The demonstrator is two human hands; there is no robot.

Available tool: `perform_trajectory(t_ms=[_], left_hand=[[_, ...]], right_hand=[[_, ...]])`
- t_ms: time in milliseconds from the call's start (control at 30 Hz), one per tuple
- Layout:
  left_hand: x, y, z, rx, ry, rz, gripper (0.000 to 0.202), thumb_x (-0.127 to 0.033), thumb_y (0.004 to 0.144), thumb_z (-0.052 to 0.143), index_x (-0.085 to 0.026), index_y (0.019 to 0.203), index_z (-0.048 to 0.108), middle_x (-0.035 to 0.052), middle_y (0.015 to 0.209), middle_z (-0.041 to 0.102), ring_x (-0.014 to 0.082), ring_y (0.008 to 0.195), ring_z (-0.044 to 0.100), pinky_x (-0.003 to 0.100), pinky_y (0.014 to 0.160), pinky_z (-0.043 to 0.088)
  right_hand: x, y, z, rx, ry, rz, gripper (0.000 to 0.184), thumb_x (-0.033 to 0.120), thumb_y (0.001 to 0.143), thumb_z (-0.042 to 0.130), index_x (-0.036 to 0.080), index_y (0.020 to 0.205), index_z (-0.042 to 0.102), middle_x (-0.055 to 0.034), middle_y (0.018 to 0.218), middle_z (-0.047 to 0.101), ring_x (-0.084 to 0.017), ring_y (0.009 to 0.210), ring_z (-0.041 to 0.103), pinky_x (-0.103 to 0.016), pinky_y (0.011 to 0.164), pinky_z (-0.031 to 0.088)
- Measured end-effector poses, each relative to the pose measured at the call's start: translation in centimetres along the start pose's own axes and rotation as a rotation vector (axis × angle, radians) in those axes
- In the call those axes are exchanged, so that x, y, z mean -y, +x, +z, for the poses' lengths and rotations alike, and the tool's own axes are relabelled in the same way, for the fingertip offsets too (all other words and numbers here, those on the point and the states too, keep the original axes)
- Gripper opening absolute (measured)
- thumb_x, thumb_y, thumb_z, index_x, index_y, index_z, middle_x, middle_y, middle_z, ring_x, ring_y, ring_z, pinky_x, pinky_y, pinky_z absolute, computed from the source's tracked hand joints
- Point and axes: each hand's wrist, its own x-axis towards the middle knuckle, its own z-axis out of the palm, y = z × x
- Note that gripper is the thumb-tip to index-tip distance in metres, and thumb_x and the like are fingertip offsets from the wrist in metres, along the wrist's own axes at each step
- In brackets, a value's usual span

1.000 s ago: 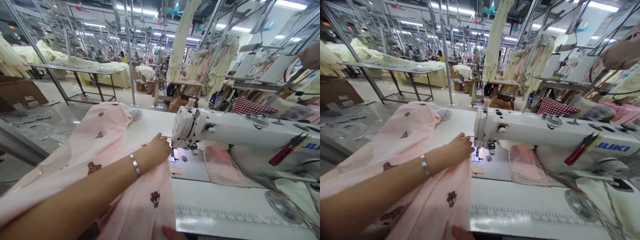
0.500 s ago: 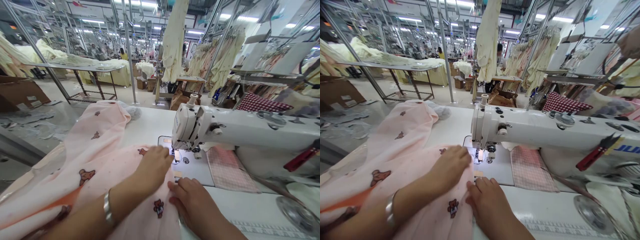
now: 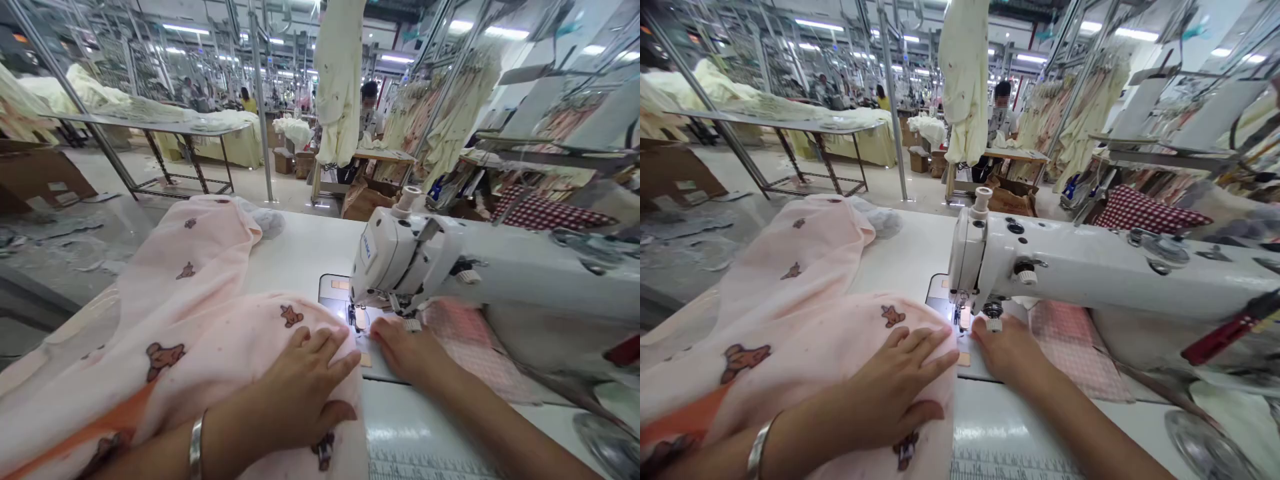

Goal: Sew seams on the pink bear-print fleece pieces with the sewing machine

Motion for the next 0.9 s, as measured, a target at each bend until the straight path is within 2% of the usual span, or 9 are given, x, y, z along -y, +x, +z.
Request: perform_trajectory(t_ms=[133,233,367,567,633,700,767,833,900], left_hand=[[1.4,1.4,0.4,-0.06,0.024,0.049,0.057,-0.056,0.088,0.039,-0.022,0.134,0.039,0.014,0.14,0.036,0.0316,0.122,0.036,0.05,0.098,0.027],[2.0,1.8,0.6,-0.088,0.051,0.064,0.056,-0.056,0.088,0.037,-0.022,0.133,0.04,0.015,0.139,0.037,0.0318,0.121,0.037,0.05,0.097,0.026],[2.1,1.8,0.8,-0.085,0.059,0.059,0.056,-0.056,0.089,0.034,-0.021,0.133,0.039,0.0153,0.14,0.035,0.0321,0.122,0.035,0.05,0.097,0.025],[2.3,2.0,0.9,-0.084,0.08,0.069,0.057,-0.056,0.09,0.032,-0.02,0.134,0.037,0.0156,0.142,0.031,0.0323,0.124,0.033,0.049,0.097,0.024],[2.4,2.3,0.8,-0.101,0.089,0.084,0.057,-0.056,0.089,0.036,-0.019,0.133,0.039,0.0161,0.139,0.034,0.0322,0.121,0.035,0.048,0.095,0.026],[2.6,2.7,0.8,-0.139,0.099,0.122,0.05,-0.051,0.088,0.043,-0.018,0.125,0.046,0.0141,0.128,0.046,0.0297,0.111,0.042,0.044,0.089,0.03],[2.8,3.1,0.9,-0.201,0.124,0.201,0.033,-0.041,0.089,0.048,-0.017,0.111,0.055,0.0087,0.108,0.058,0.024,0.097,0.047,0.039,0.083,0.032],[3.1,3.4,1.1,-0.258,0.15,0.294,0.019,-0.031,0.09,0.049,-0.016,0.096,0.058,0.0034,0.09,0.061,0.0184,0.083,0.049,0.035,0.078,0.032],[3.3,3.5,1.3,-0.287,0.156,0.356,0.015,-0.027,0.091,0.049,-0.016,0.089,0.059,0.0007,0.082,0.061,0.0156,0.076,0.048,0.033,0.077,0.032]], right_hand=[[-1.6,-0.5,0.3,-0.067,-0.025,0.074,0.02,0.022,0.085,0.045,0.019,0.081,0.064,-0.007,0.072,0.068,-0.022,0.065,0.062,-0.03,0.059,0.041],[-1.8,-0.3,0.7,-0.103,-0.02,0.116,0.017,0.02,0.083,0.049,0.021,0.081,0.066,-0.0063,0.078,0.069,-0.023,0.073,0.063,-0.032,0.065,0.043],[-1.3,0.0,1.2,-0.126,-0.007,0.151,0.018,0.02,0.084,0.049,0.022,0.081,0.066,-0.0035,0.078,0.07,-0.023,0.073,0.063,-0.031,0.064,0.044],[-1.5,-0.2,1.9,-0.153,0.013,0.166,0.017,0.023,0.084,0.05,0.02,0.076,0.065,-0.0042,0.079,0.07,-0.023,0.075,0.062,-0.032,0.065,0.044],[-1.5,-0.1,1.8,-0.138,0.02,0.167,0.015,0.023,0.083,0.051,0.021,0.076,0.065,-0.0037,0.077,0.07,-0.022,0.073,0.062,-0.032,0.064,0.044],[-1.4,0.0,1.4,-0.115,0.025,0.167,0.014,0.02,0.082,0.052,0.023,0.078,0.065,-0.0033,0.078,0.069,-0.022,0.073,0.062,-0.031,0.063,0.043],[-1.2,0.0,1.0,-0.089,0.024,0.171,0.015,0.017,0.08,0.052,0.024,0.082,0.065,-0.0035,0.081,0.069,-0.022,0.075,0.062,-0.031,0.063,0.043],[-1.1,0.1,0.6,-0.066,0.017,0.183,0.018,0.015,0.078,0.052,0.024,0.084,0.066,-0.0041,0.083,0.069,-0.022,0.076,0.061,-0.031,0.064,0.043],[-0.9,0.1,0.3,-0.045,0.012,0.194,0.019,0.013,0.076,0.052,0.024,0.084,0.066,-0.004,0.081,0.069,-0.023,0.076,0.061,-0.031,0.063,0.042]])
